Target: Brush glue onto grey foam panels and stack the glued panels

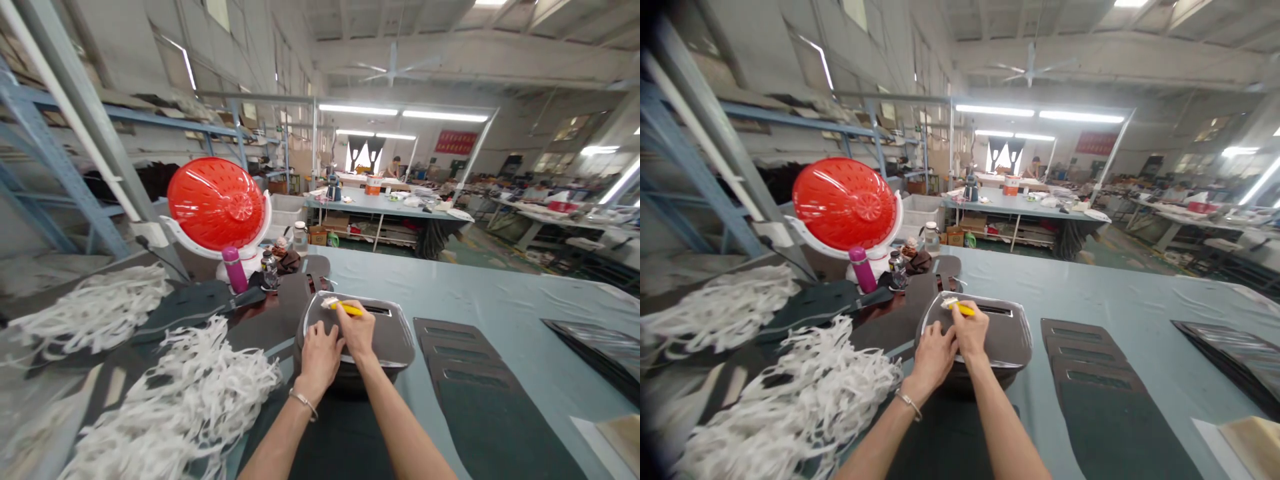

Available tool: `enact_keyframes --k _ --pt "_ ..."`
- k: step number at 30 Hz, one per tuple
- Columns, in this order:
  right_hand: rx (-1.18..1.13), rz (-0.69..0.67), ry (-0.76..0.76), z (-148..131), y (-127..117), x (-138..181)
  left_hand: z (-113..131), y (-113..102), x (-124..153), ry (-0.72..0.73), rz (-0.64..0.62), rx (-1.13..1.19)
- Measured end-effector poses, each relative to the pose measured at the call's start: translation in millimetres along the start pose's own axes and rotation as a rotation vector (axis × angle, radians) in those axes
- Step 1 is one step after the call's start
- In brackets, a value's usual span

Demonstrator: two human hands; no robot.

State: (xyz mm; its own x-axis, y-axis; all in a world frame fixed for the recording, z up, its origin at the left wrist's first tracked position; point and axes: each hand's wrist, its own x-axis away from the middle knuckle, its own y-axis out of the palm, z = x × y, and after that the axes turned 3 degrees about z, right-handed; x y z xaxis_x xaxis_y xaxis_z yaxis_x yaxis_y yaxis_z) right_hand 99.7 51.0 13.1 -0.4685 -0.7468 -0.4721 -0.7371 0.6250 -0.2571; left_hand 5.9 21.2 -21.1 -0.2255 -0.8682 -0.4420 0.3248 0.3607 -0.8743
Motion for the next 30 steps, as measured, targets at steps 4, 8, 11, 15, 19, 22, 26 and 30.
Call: enact_keyframes --k 4,8,11,15,19,22,26,30 --pt "0.131 0.026 0.048 28 -16 -6 -4 1 1 0.004 0.012 0.009" --pt "0.432 0.392 0.159 58 -88 -19 -3 1 1 -0.004 0.027 0.021" --pt "0.389 0.404 0.075 47 -78 -24 -2 3 0 0.005 0.024 0.014" --pt "0.163 0.024 -0.088 23 -3 -27 -3 6 0 0.024 0.018 -0.008" --pt "0.254 0.032 -0.006 46 -13 -41 -7 8 1 0.028 0.017 0.0" --pt "0.342 0.246 0.092 74 -85 -45 -3 4 -1 0.02 -0.006 -0.015" --pt "0.274 0.364 0.094 77 -164 -13 17 -1 -10 -0.043 -0.079 -0.056" --pt "0.116 0.087 0.084 66 -196 39 50 3 -15 0.009 -0.108 0.082"
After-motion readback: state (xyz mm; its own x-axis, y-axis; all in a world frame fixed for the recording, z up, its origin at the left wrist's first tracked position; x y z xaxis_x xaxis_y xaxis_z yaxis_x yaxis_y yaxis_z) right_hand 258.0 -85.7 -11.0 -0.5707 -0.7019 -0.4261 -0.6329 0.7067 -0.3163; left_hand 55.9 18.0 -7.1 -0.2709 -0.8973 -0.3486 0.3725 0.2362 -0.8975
